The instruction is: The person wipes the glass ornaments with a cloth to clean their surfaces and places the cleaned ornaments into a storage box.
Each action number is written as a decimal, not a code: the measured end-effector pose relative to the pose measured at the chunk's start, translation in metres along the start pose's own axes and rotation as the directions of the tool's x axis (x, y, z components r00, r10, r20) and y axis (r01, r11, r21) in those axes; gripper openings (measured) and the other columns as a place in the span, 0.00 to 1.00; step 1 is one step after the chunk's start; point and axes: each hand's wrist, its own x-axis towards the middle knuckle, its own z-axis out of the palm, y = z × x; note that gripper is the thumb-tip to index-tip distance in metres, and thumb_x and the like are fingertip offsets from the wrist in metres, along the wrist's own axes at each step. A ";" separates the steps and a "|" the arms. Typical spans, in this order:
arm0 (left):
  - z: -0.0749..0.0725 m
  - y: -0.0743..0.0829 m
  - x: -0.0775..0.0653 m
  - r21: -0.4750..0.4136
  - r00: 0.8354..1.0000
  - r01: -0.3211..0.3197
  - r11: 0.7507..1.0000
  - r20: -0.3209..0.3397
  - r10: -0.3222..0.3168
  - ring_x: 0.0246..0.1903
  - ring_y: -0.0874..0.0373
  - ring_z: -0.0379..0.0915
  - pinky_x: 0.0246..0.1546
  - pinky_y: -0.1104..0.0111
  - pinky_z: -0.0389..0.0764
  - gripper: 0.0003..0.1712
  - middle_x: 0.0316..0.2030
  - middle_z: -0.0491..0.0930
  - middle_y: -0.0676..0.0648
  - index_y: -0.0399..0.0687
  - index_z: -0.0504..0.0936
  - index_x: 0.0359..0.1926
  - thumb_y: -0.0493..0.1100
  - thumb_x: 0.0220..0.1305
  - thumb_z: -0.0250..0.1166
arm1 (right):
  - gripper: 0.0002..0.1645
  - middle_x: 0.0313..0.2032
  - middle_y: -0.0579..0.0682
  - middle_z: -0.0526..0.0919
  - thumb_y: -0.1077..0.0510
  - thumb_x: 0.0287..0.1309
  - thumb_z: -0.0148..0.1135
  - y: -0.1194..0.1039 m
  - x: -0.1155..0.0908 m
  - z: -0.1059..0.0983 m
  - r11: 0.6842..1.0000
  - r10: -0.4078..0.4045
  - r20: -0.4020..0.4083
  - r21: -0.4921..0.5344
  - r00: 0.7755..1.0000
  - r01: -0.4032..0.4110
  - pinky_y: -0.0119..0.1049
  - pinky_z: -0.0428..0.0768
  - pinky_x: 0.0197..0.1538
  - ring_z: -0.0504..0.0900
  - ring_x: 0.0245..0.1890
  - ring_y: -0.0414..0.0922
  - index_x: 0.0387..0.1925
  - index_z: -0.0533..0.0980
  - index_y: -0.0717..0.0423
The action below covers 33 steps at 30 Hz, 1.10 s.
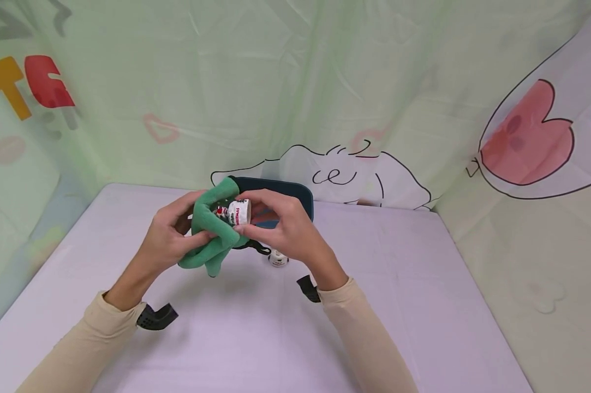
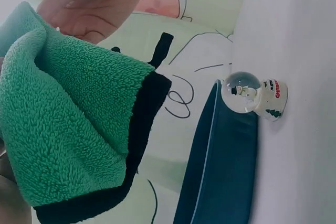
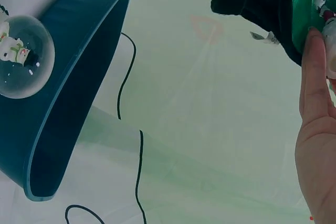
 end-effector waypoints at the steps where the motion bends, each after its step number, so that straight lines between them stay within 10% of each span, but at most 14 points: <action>1: 0.000 0.000 0.000 0.009 1.000 -0.008 1.000 0.002 0.008 0.50 0.57 0.78 0.45 0.66 0.87 0.38 0.54 0.79 0.38 0.33 0.74 0.65 0.21 0.51 0.74 | 0.25 0.46 0.48 0.85 0.64 0.56 0.75 0.000 0.000 0.000 1.000 0.015 0.000 -0.002 1.000 -0.015 0.38 0.88 0.46 0.86 0.40 0.42 0.56 0.79 0.58; 13: 0.002 -0.002 0.002 0.166 0.988 -0.155 0.974 0.016 0.154 0.59 0.52 0.75 0.50 0.71 0.84 0.38 0.58 0.78 0.37 0.35 0.77 0.63 0.24 0.48 0.77 | 0.11 0.30 0.47 0.87 0.59 0.60 0.72 -0.002 -0.001 0.003 0.988 0.156 -0.050 -0.005 0.986 -0.157 0.36 0.86 0.32 0.85 0.27 0.41 0.43 0.82 0.58; 22: 0.005 -0.003 0.003 0.292 0.962 -0.270 0.917 0.033 0.273 0.57 0.43 0.76 0.65 0.69 0.73 0.28 0.58 0.77 0.36 0.37 0.78 0.61 0.52 0.70 0.65 | 0.09 0.28 0.48 0.86 0.59 0.60 0.72 -0.005 0.000 0.005 0.979 0.202 -0.058 0.039 0.978 -0.200 0.39 0.86 0.29 0.85 0.23 0.44 0.39 0.82 0.58; 33: 0.003 -0.003 0.003 0.123 0.978 -0.194 0.973 -0.050 0.201 0.57 0.50 0.78 0.49 0.69 0.85 0.22 0.56 0.79 0.35 0.36 0.83 0.55 0.34 0.59 0.74 | 0.21 0.42 0.49 0.85 0.65 0.57 0.74 0.001 0.001 0.004 0.999 0.036 -0.006 -0.024 0.999 -0.036 0.36 0.87 0.45 0.86 0.39 0.42 0.53 0.81 0.61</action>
